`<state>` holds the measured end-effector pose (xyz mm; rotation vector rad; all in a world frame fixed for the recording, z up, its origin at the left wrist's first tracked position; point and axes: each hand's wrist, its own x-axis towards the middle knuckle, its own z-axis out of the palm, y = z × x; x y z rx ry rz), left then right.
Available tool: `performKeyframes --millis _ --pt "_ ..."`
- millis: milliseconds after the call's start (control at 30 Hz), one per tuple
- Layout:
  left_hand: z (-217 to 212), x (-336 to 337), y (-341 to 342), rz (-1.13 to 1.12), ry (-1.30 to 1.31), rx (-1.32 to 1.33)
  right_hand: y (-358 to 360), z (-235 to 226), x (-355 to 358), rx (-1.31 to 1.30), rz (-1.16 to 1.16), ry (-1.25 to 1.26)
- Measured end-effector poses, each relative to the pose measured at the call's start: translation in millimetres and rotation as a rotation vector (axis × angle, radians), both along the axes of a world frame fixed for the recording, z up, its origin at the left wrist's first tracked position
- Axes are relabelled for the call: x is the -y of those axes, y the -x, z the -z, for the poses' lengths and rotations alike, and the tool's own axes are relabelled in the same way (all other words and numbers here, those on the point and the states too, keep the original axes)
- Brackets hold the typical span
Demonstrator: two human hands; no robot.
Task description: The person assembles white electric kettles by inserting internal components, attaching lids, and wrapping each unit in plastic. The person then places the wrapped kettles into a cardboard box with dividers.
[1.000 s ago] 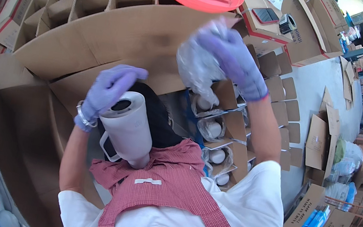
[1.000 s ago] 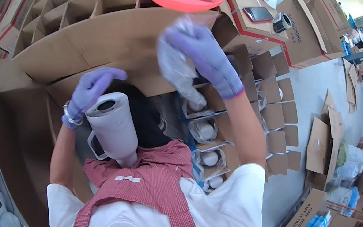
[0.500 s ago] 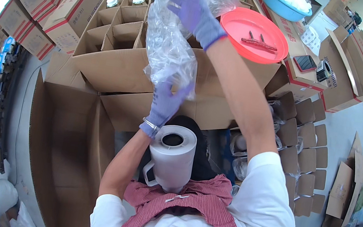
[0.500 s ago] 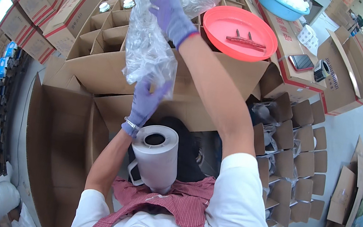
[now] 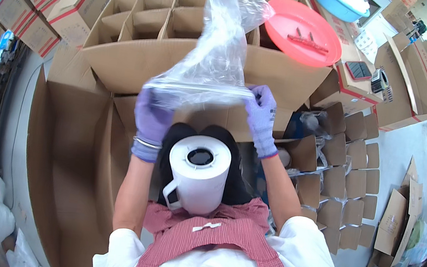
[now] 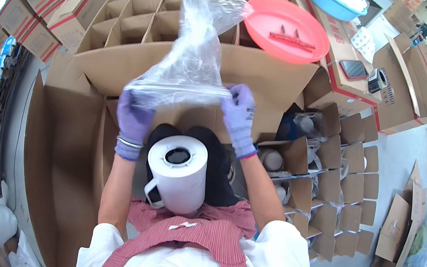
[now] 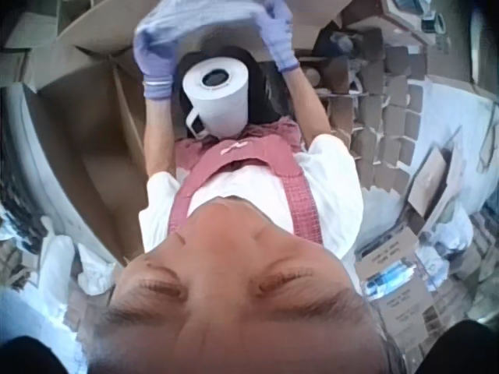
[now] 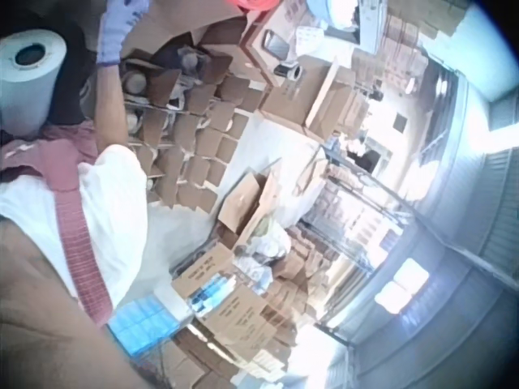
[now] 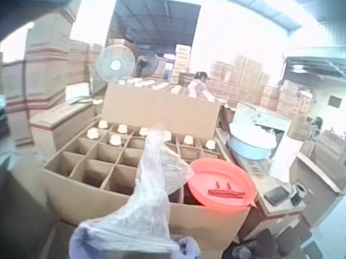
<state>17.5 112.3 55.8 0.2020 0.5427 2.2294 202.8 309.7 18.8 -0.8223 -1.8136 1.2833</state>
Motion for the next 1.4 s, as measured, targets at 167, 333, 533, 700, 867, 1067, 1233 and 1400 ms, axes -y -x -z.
performKeyframes --millis 167,333,533,700,867,1067,1233,1400 --pt "36.4 61.9 -21.6 -0.371 0.818 -1.553 -25.7 51.5 52.0 -0.071 0.058 0.364" --pt "46.1 135.8 -73.1 -0.21 0.804 -1.16 -101.5 5.4 138.4 -0.069 -0.154 -0.799" --pt "104.5 196.4 -120.2 -0.11 0.756 -1.487 -189.4 87.7 187.1 0.501 -0.628 0.024" --pt "31.4 116.7 -155.3 0.041 0.775 -0.954 -204.8 57.8 175.4 0.305 -0.498 -0.351" --pt "1.5 31.8 -186.0 0.014 0.622 -0.526 -230.6 23.8 190.4 0.129 -0.236 -0.007" --pt "-4.6 -53.0 -262.4 0.224 0.346 -0.455 -237.2 -17.1 142.2 -0.394 0.559 0.348" --pt "33.3 -26.1 -352.9 0.692 0.097 -1.263 -317.2 -8.3 75.3 -0.603 0.7 0.413" --pt "40.2 -43.4 -289.5 0.836 0.133 -1.401 -435.4 8.2 -24.3 0.484 0.846 -0.509"
